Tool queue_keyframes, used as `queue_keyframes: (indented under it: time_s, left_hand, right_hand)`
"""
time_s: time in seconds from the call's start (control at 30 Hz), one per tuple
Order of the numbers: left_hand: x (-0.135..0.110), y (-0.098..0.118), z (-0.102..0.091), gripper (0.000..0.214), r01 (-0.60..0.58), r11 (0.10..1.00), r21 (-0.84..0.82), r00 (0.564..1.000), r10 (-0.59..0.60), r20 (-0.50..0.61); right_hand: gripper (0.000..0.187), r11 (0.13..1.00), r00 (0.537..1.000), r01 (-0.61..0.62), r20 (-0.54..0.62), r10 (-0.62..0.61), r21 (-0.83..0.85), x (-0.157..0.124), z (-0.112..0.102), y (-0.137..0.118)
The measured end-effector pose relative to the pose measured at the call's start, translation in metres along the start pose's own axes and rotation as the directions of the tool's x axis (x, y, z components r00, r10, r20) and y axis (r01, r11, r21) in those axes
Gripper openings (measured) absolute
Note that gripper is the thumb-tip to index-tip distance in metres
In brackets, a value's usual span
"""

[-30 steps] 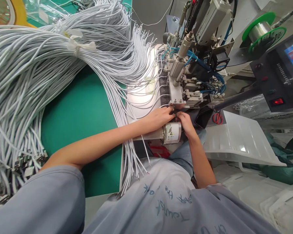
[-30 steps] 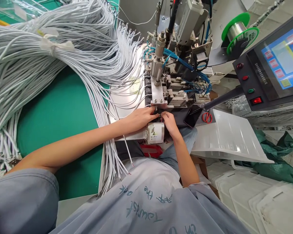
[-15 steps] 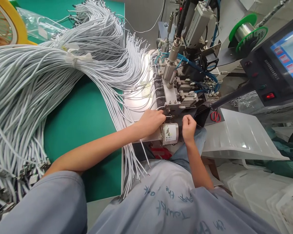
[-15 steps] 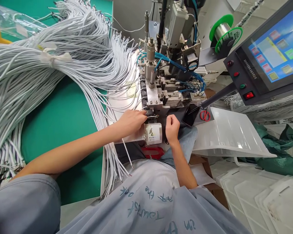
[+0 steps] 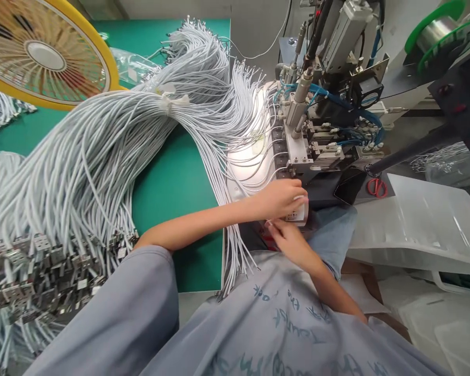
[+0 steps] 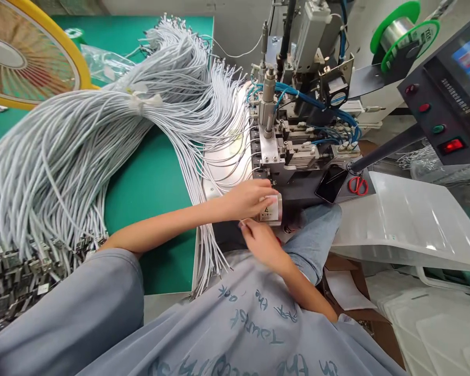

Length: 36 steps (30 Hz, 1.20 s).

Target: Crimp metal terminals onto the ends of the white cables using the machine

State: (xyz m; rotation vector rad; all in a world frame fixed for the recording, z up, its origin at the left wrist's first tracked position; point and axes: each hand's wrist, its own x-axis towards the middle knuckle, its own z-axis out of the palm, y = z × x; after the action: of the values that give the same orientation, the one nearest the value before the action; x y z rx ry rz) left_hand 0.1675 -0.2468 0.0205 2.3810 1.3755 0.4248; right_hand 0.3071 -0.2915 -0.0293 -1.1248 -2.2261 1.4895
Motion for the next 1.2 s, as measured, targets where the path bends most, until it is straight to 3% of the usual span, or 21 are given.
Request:
queue_keyframes:
  time_s: [0.1,0.23,0.37,0.47,0.63,0.77,0.9,1.07,1.13,1.2]
  left_hand:
    - [-0.004,0.005,0.004,0.033,-0.118,0.945,-0.307,0.993,0.107,-0.051]
    - [-0.001,-0.005,0.008,0.029,-0.090,0.902,-0.423,0.979,0.001,-0.205]
    - [0.004,-0.016,0.009,0.025,-0.160,0.895,-0.417,0.929,-0.005,-0.369]
    - [0.004,-0.016,0.008,0.028,-0.173,0.906,-0.386,0.911,-0.002,-0.413]
    - [0.001,-0.012,0.003,0.030,-0.138,0.924,-0.357,0.911,-0.023,-0.411]
    - [0.001,-0.010,0.000,0.030,-0.180,0.923,-0.339,0.939,0.059,-0.339]
    - [0.002,-0.014,-0.002,0.026,-0.201,0.929,-0.312,0.958,0.119,-0.263]
    - [0.002,-0.019,-0.004,0.028,-0.247,0.946,-0.212,0.957,0.204,-0.206]
    - [0.001,-0.019,-0.004,0.028,-0.238,0.954,-0.185,0.957,0.198,-0.211]
    - [0.001,-0.018,-0.002,0.027,-0.227,0.958,-0.176,0.951,0.179,-0.254]
  right_hand:
    - [0.020,0.993,0.969,0.004,-0.246,0.026,0.121,-0.001,-0.031,0.004]
    - [0.016,0.927,0.870,0.143,-0.491,0.050,0.348,0.004,-0.057,0.006]
    - [0.017,0.850,0.841,0.273,-0.541,0.017,0.451,0.010,-0.056,0.005]
    - [0.022,0.819,0.814,0.338,-0.581,-0.007,0.464,0.013,-0.051,0.006]
    - [0.022,0.810,0.782,0.391,-0.622,-0.042,0.437,0.018,-0.049,0.004]
    - [0.015,0.838,0.732,0.408,-0.678,-0.064,0.361,0.021,-0.053,-0.001]
    - [0.012,0.868,0.756,0.382,-0.648,-0.096,0.317,0.021,-0.065,-0.002]
    - [0.017,0.942,0.857,0.276,-0.494,-0.151,0.191,0.020,-0.087,0.001]
    - [0.017,0.950,0.863,0.261,-0.483,-0.150,0.170,0.021,-0.089,0.002]
    - [0.017,0.941,0.834,0.279,-0.534,-0.138,0.192,0.023,-0.083,0.001]
